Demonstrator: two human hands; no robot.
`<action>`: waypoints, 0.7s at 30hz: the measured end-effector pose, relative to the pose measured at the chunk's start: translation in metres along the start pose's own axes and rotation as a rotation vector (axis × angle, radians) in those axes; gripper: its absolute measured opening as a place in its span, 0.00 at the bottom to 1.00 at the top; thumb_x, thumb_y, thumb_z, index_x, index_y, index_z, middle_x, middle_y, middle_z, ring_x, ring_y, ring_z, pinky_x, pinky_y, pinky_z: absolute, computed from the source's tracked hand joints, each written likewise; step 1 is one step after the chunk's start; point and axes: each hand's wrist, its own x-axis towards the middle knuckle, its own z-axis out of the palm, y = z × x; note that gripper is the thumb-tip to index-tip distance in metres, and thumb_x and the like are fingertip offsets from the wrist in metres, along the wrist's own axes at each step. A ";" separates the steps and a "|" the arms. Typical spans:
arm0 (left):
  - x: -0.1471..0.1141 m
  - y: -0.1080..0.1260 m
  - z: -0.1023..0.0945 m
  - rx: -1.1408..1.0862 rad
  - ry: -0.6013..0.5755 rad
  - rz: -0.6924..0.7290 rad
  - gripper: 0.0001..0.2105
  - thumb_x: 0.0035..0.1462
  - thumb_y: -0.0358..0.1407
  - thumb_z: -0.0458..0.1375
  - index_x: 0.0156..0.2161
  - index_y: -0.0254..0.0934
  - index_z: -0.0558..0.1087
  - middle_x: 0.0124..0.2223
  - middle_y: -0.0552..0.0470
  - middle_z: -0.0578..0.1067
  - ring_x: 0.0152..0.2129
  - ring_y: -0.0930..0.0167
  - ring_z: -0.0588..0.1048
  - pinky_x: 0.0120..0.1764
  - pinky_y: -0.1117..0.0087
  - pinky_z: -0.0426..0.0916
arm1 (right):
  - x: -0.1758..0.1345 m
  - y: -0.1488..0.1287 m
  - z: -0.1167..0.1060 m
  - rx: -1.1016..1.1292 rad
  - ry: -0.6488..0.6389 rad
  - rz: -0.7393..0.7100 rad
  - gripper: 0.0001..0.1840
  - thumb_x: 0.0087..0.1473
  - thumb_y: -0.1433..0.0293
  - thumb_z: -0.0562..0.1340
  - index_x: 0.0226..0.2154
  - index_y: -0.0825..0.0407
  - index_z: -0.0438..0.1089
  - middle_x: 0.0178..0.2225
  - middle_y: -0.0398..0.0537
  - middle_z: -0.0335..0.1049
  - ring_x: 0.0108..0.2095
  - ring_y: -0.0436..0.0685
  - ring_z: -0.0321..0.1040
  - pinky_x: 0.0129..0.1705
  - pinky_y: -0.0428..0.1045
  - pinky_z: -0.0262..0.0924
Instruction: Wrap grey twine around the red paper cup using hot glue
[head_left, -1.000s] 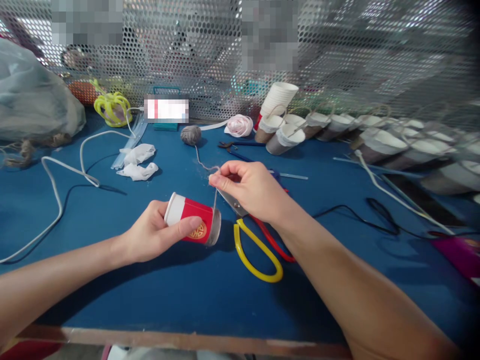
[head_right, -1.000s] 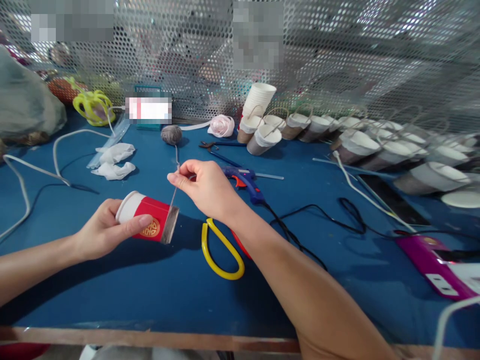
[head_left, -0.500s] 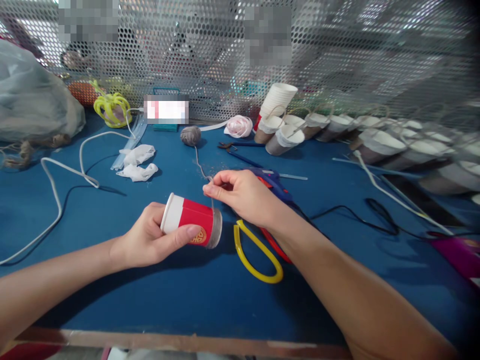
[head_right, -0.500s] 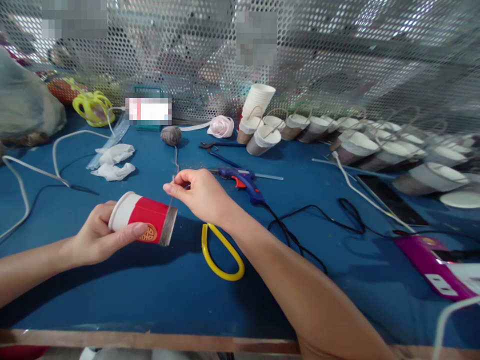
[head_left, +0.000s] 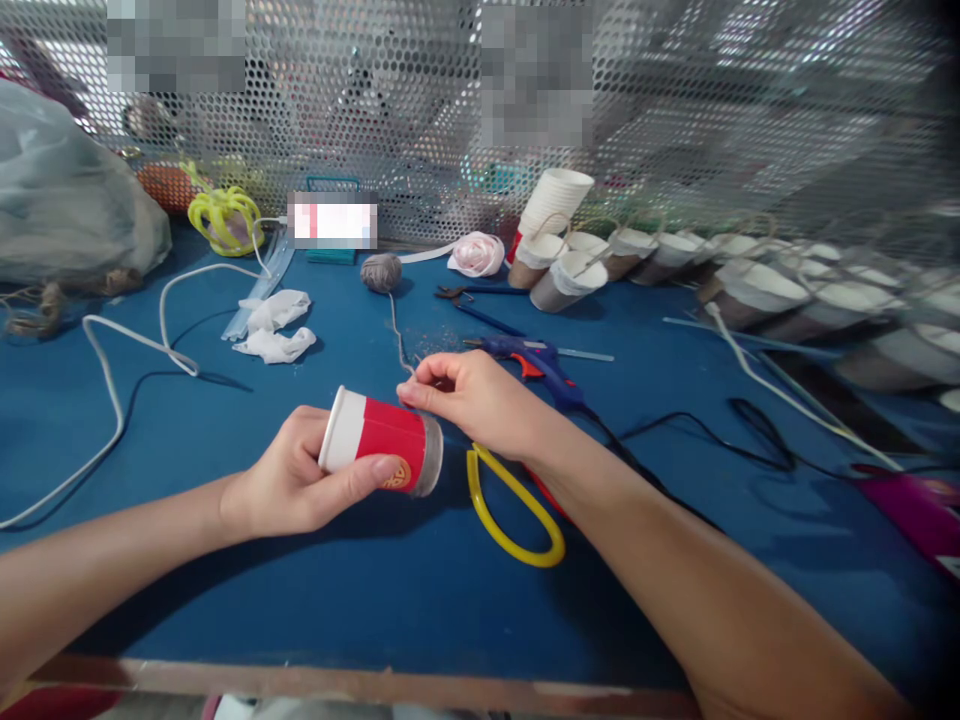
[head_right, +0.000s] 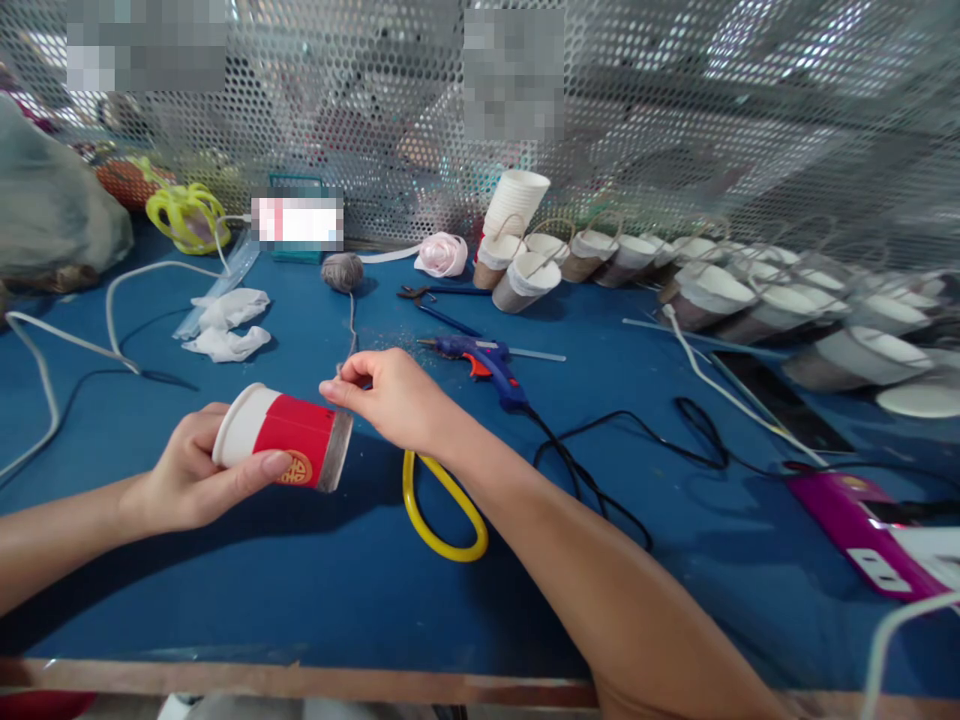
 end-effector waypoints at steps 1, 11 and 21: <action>0.000 0.000 0.000 0.000 -0.001 -0.006 0.11 0.50 0.28 0.57 0.19 0.34 0.63 0.15 0.59 0.63 0.13 0.80 0.57 0.17 0.79 0.54 | 0.000 0.000 0.000 -0.002 -0.004 0.001 0.11 0.47 0.65 0.60 0.21 0.54 0.65 0.20 0.41 0.63 0.22 0.47 0.56 0.24 0.46 0.51; 0.000 0.000 0.001 -0.153 0.034 -0.290 0.12 0.50 0.34 0.57 0.18 0.33 0.68 0.16 0.57 0.64 0.13 0.79 0.58 0.16 0.79 0.54 | 0.003 0.005 0.001 0.022 -0.033 0.013 0.13 0.47 0.62 0.60 0.21 0.54 0.65 0.20 0.41 0.62 0.21 0.47 0.56 0.23 0.45 0.51; 0.010 0.000 0.004 -0.755 0.240 -0.692 0.11 0.40 0.40 0.65 0.23 0.33 0.74 0.20 0.55 0.73 0.16 0.78 0.68 0.20 0.80 0.61 | 0.011 0.011 0.006 -0.126 0.050 0.035 0.13 0.51 0.63 0.56 0.23 0.53 0.66 0.22 0.44 0.65 0.25 0.51 0.60 0.28 0.48 0.53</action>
